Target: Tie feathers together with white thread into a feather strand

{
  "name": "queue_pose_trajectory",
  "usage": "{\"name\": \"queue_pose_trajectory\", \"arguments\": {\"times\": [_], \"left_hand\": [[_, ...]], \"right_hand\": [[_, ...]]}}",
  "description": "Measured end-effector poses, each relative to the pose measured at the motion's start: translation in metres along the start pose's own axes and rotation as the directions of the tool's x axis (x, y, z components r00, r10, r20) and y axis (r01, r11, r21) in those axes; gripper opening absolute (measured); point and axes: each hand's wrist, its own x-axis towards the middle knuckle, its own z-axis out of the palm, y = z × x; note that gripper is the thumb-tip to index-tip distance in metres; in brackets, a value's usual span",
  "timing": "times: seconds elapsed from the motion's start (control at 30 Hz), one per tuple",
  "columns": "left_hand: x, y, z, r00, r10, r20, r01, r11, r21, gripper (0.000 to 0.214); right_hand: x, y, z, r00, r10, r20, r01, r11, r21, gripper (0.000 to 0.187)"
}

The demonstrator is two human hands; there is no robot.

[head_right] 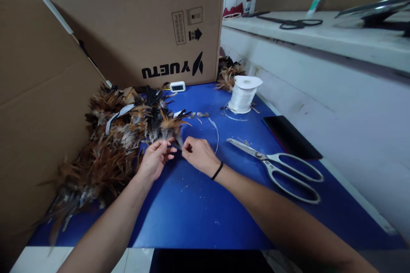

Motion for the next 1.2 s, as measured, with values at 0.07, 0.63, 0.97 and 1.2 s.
{"name": "queue_pose_trajectory", "arguments": {"times": [0.07,0.63,0.97,1.2], "left_hand": [[0.001,-0.001,0.0,1.0,-0.011,-0.015,0.011,1.0,0.008,0.029],[0.004,0.002,-0.002,0.998,0.032,-0.047,-0.033,0.999,-0.015,0.025],[0.004,0.01,-0.004,0.999,0.042,-0.02,-0.046,0.972,-0.231,0.02],[0.005,0.011,-0.006,0.998,0.054,-0.027,-0.059,0.965,-0.255,0.017]], "right_hand": [[-0.002,-0.001,0.002,0.999,-0.043,-0.01,0.042,0.998,-0.047,0.008],[-0.004,-0.006,0.007,0.999,-0.052,-0.004,0.052,0.999,-0.002,0.012],[-0.002,0.003,0.014,0.973,-0.215,0.088,0.214,0.977,0.023,0.01],[0.001,-0.006,0.008,0.993,-0.116,-0.015,0.116,0.963,0.245,0.011]]}}
